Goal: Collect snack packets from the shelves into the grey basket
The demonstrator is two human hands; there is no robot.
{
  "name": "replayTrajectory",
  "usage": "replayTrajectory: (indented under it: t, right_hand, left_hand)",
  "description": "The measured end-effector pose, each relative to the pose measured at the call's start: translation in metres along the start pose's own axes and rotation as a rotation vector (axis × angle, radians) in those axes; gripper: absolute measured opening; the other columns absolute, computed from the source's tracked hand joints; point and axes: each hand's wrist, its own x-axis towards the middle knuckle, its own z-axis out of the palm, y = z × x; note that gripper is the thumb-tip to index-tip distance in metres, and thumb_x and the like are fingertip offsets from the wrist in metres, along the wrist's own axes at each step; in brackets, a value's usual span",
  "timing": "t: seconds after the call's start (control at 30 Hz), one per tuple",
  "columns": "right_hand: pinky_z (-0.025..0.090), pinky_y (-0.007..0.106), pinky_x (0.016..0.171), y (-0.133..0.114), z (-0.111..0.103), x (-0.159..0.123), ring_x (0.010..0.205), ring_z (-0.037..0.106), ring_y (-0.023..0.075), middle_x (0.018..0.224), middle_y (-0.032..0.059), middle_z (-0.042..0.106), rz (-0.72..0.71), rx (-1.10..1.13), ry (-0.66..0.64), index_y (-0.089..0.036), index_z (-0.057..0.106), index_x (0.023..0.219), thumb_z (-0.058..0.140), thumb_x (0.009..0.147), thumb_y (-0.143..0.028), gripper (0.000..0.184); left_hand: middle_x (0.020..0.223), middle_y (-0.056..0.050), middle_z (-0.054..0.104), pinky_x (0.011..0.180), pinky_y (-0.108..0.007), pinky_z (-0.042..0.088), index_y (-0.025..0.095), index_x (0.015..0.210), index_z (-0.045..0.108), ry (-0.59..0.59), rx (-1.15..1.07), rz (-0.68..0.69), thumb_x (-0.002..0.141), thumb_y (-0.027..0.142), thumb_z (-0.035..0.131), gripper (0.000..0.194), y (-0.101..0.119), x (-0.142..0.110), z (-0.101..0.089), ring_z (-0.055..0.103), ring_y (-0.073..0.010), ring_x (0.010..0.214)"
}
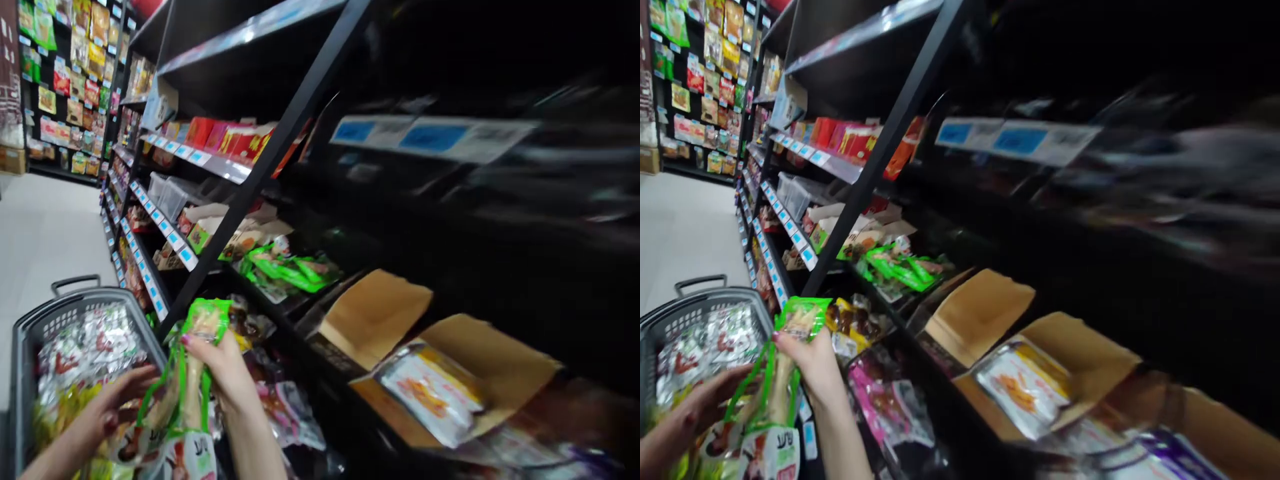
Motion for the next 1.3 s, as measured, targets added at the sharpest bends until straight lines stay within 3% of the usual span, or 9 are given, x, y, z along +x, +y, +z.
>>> replayTrajectory:
  t: [0.1, 0.33, 0.53, 0.67, 0.8, 0.9, 1.03, 1.17, 1.3]
  right_hand:
    - [0.041, 0.023, 0.053, 0.047, 0.026, -0.009, 0.053, 0.048, 0.0112, 0.057, -0.0025, 0.055, 0.091, -0.099, -0.037, -0.014, 0.059, 0.067, 0.071, 0.062, -0.041, 0.03]
    - [0.047, 0.029, 0.066, 0.094, 0.015, -0.037, 0.071, 0.059, 0.0183, 0.088, 0.0062, 0.066, 0.118, -0.084, -0.097, -0.017, 0.062, 0.099, 0.06, 0.073, -0.05, 0.042]
    - [0.045, 0.026, 0.064, 0.114, 0.014, -0.075, 0.069, 0.058, 0.0171, 0.072, 0.0022, 0.061, 0.131, -0.194, -0.083, -0.018, 0.059, 0.079, 0.06, 0.077, -0.04, 0.023]
    - [0.044, 0.024, 0.063, 0.134, 0.023, -0.083, 0.067, 0.055, 0.0151, 0.071, 0.0004, 0.057, 0.083, -0.215, -0.007, -0.018, 0.055, 0.076, 0.053, 0.082, -0.042, 0.025]
    - [0.046, 0.024, 0.061, 0.153, 0.029, -0.084, 0.067, 0.055, 0.0147, 0.073, 0.0003, 0.055, 0.067, -0.076, 0.107, -0.02, 0.052, 0.081, 0.051, 0.082, -0.049, 0.029]
    - [0.039, 0.021, 0.044, 0.166, 0.026, -0.084, 0.044, 0.041, 0.0083, 0.063, -0.0042, 0.047, 0.105, 0.228, 0.12, -0.022, 0.051, 0.08, 0.053, 0.082, -0.048, 0.026]
    - [0.011, 0.012, 0.026, 0.181, 0.014, -0.083, 0.031, -0.002, -0.0001, 0.053, -0.0129, 0.025, 0.125, 0.918, -0.033, -0.022, 0.051, 0.083, 0.051, 0.086, -0.036, 0.014]
    - [0.007, 0.007, 0.024, 0.185, 0.009, -0.085, 0.026, -0.005, -0.0022, 0.051, -0.0149, 0.025, 0.091, 1.349, -0.13, -0.023, 0.05, 0.088, 0.04, 0.093, -0.032, 0.015]
    - [0.006, 0.007, 0.023, 0.176, 0.011, -0.087, 0.025, -0.003, -0.0025, 0.05, -0.0155, 0.025, 0.125, 1.415, -0.149, -0.022, 0.051, 0.087, 0.049, 0.088, -0.03, 0.008]
  left_hand:
    - [0.109, -0.009, 0.065, 0.095, -0.042, 0.042, 0.017, 0.12, 0.055, -0.189, -0.274, -0.109, 0.055, 0.06, 0.073, 0.08, 0.01, 0.01, -0.002, 0.056, -0.0291, 0.102]
    - [0.079, -0.003, 0.066, 0.064, -0.025, 0.045, 0.011, 0.096, 0.062, 0.062, -0.554, -0.287, 0.058, 0.029, 0.077, 0.045, 0.004, -0.007, 0.025, 0.058, -0.0162, 0.069]
    - [0.078, -0.003, 0.065, 0.071, -0.028, 0.045, 0.011, 0.091, 0.062, 0.195, -0.283, -0.289, 0.055, 0.025, 0.076, 0.041, -0.013, -0.019, 0.02, 0.057, -0.0189, 0.075]
    - [0.08, -0.003, 0.066, 0.074, -0.029, 0.046, 0.013, 0.094, 0.061, 0.3, 0.022, -0.316, 0.057, 0.019, 0.07, 0.038, -0.016, -0.025, 0.026, 0.058, -0.0209, 0.078]
    - [0.09, -0.004, 0.067, 0.078, -0.029, 0.047, 0.015, 0.102, 0.059, 0.292, 0.027, -0.242, 0.062, 0.021, 0.071, 0.043, -0.019, -0.031, 0.032, 0.059, -0.0216, 0.083]
    - [0.09, -0.004, 0.068, 0.067, -0.028, 0.051, 0.018, 0.105, 0.057, 0.281, -0.183, -0.21, 0.071, 0.037, 0.068, 0.041, -0.022, -0.037, 0.035, 0.061, -0.0173, 0.068]
    - [0.056, 0.003, 0.06, 0.04, -0.024, 0.047, 0.017, 0.098, 0.057, 0.307, -0.708, -0.397, 0.072, 0.054, 0.063, 0.046, -0.025, -0.049, 0.034, 0.052, -0.0115, 0.038]
    - [0.041, 0.008, 0.045, 0.029, -0.011, 0.034, 0.016, 0.083, 0.058, 0.308, -1.291, -0.315, 0.081, 0.036, 0.06, 0.02, -0.026, -0.061, 0.024, 0.042, -0.0051, 0.033]
    - [0.045, 0.008, 0.049, 0.031, -0.005, 0.032, 0.013, 0.088, 0.058, 0.298, -1.594, -0.188, 0.084, 0.007, 0.05, 0.011, -0.019, -0.061, 0.021, 0.045, -0.0023, 0.036]
